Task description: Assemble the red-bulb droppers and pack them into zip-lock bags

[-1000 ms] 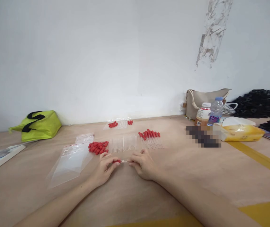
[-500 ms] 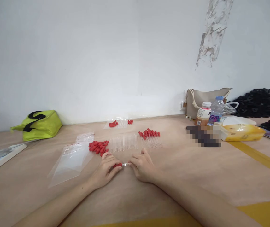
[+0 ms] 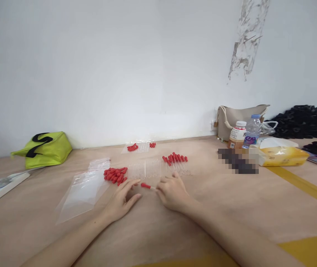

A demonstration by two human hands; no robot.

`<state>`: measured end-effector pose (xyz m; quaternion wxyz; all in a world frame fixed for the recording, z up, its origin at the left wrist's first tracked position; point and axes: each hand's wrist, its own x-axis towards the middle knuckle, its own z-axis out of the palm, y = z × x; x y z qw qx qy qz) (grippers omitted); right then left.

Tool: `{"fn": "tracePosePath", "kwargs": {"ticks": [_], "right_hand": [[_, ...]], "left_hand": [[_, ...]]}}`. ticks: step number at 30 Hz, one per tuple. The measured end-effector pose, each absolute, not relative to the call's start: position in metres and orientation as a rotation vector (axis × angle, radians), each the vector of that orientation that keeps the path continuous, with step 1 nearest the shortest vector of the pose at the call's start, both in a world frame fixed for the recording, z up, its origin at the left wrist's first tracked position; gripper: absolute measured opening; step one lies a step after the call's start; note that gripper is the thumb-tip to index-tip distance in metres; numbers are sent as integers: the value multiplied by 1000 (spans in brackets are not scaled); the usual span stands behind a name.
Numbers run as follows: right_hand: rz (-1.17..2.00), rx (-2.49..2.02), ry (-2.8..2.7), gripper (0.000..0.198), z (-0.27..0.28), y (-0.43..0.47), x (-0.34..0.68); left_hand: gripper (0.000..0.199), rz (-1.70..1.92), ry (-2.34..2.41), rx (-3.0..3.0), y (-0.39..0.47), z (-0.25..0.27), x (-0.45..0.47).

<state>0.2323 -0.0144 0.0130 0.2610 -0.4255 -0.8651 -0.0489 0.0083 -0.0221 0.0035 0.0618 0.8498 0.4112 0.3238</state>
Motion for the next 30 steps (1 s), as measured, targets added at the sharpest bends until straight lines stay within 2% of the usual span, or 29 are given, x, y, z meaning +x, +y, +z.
{"fn": "tracePosePath", "kwargs": {"ticks": [1, 5, 13, 18, 26, 30], "right_hand": [[-86, -1261, -2252, 25, 16, -9, 237], [89, -1647, -1873, 32, 25, 26, 253], [-21, -1956, -1736, 33, 13, 81, 243], [-76, -2017, -1743, 30, 2, 87, 239], [-94, -2022, -1773, 44, 3, 83, 242], [-154, -1941, -1839, 41, 7, 78, 236]], "left_hand": [[33, 958, 1260, 2534, -22, 2, 7], [16, 828, 1180, 2547, -21, 1, 7], [16, 806, 1122, 2555, -19, 3, 5], [15, 816, 1107, 2554, -18, 3, 5], [16, 791, 1127, 2563, -18, 4, 5], [16, 785, 1131, 2573, -18, 4, 5]]}}
